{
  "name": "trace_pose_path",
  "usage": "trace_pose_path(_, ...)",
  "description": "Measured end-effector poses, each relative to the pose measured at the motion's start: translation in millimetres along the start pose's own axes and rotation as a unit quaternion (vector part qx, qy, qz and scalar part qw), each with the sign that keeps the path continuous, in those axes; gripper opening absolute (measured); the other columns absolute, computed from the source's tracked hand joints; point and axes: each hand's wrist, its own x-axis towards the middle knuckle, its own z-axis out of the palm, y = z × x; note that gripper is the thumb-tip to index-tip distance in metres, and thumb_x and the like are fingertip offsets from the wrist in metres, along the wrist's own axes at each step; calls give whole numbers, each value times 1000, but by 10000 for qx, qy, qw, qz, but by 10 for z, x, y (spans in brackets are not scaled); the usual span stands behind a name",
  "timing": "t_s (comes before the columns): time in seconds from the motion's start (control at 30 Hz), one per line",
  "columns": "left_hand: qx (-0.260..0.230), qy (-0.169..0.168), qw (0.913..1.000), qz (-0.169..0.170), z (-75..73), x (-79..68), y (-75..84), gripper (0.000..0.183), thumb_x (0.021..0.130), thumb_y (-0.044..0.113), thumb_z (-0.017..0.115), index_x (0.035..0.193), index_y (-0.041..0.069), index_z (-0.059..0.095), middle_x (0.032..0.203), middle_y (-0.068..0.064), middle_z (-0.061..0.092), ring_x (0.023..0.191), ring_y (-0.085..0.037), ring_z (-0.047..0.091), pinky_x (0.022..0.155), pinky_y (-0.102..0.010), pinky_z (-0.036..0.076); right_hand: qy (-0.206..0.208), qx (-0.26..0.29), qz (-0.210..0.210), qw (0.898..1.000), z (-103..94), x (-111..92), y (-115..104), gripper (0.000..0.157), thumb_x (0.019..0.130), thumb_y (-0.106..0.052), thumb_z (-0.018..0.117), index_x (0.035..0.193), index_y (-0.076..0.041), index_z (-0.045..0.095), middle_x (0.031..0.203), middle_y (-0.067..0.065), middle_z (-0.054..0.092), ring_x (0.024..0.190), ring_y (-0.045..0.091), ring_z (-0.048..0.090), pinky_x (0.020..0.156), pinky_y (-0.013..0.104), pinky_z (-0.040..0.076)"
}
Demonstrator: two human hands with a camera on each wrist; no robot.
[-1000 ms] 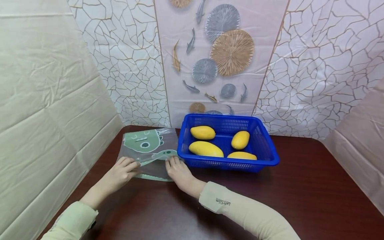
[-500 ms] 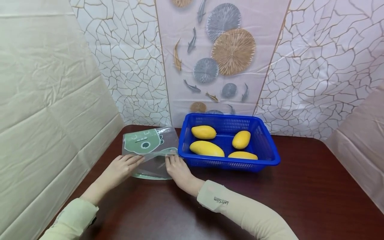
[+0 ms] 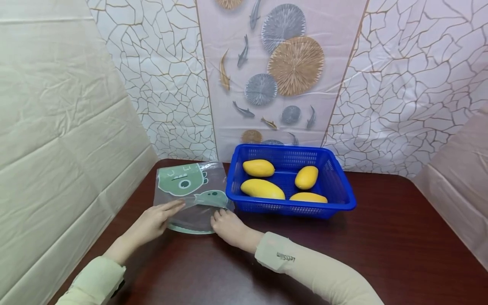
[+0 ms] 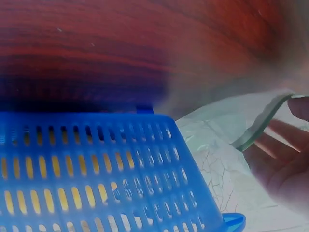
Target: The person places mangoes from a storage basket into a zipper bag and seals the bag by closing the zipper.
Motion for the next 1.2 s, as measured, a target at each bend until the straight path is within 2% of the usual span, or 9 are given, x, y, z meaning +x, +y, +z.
trace_pose_path(0.17,-380,132,9988,283,32,-86,-25,66,61,-19,65,122,7,63,111,-6,63,92,-18,64,76,-36,53,-391,549,-448,9967,-8,-40,7,12,89,-14,58,90,-17,69,82,-4,66,72,12,59,60,24,48)
trace_pose_path(0.3,-556,297,9974,361,56,-125,-77,70,60,-21,65,125,6,60,116,-7,59,94,-18,63,71,-26,51,-398,634,-543,9957,-21,-35,36,13,90,-14,57,90,-18,69,81,-4,67,73,12,60,63,23,48)
trace_pose_path(0.37,-532,328,9976,309,60,-129,-100,71,59,-22,66,125,4,59,122,-9,57,97,-21,63,66,-23,47,-299,598,-628,9958,-25,-33,48,13,90,-13,57,89,-18,69,80,-5,66,73,11,60,63,23,47)
trace_pose_path(0.5,-250,466,9984,219,54,-125,-109,70,57,-21,68,122,4,63,128,-12,54,103,-27,61,67,-28,48,-117,381,-852,9956,-25,-48,42,14,89,-14,56,88,-22,68,78,-7,64,73,11,58,63,23,42)
trace_pose_path(0.63,-132,568,9983,57,52,-129,-99,65,55,-22,65,115,3,67,129,-14,52,100,-25,60,64,-29,46,-113,245,-931,9953,-9,-56,31,15,90,-16,55,89,-25,67,81,-9,64,75,11,57,66,25,40)
trace_pose_path(0.77,-401,613,9973,-113,52,-145,-123,62,56,-23,60,113,2,68,121,-12,58,95,-22,60,61,-23,40,-109,294,-1023,9943,4,-49,45,15,89,-14,56,91,-24,67,81,-9,64,76,10,56,69,24,43)
trace_pose_path(0.87,-765,624,9945,-341,51,-155,-153,62,58,-22,58,115,0,65,117,-12,61,85,-17,56,57,-18,36,-153,420,-1097,9930,18,-50,58,16,89,-12,56,92,-23,67,82,-8,64,77,9,57,71,22,45)
trace_pose_path(1.03,-1186,394,9891,-778,42,-152,-184,66,61,-20,60,124,-3,58,127,-16,53,70,-11,47,50,-14,35,-272,626,-1193,9905,51,-54,70,17,91,-11,55,95,-21,67,84,-8,65,80,9,57,72,21,45)
trace_pose_path(1.2,-972,234,9925,-700,41,-123,-169,70,60,-21,63,127,-4,55,130,-16,50,81,-14,50,53,-16,36,-230,918,-1230,9879,24,-67,100,19,92,-10,53,103,-19,67,95,-6,67,90,9,60,82,21,47)
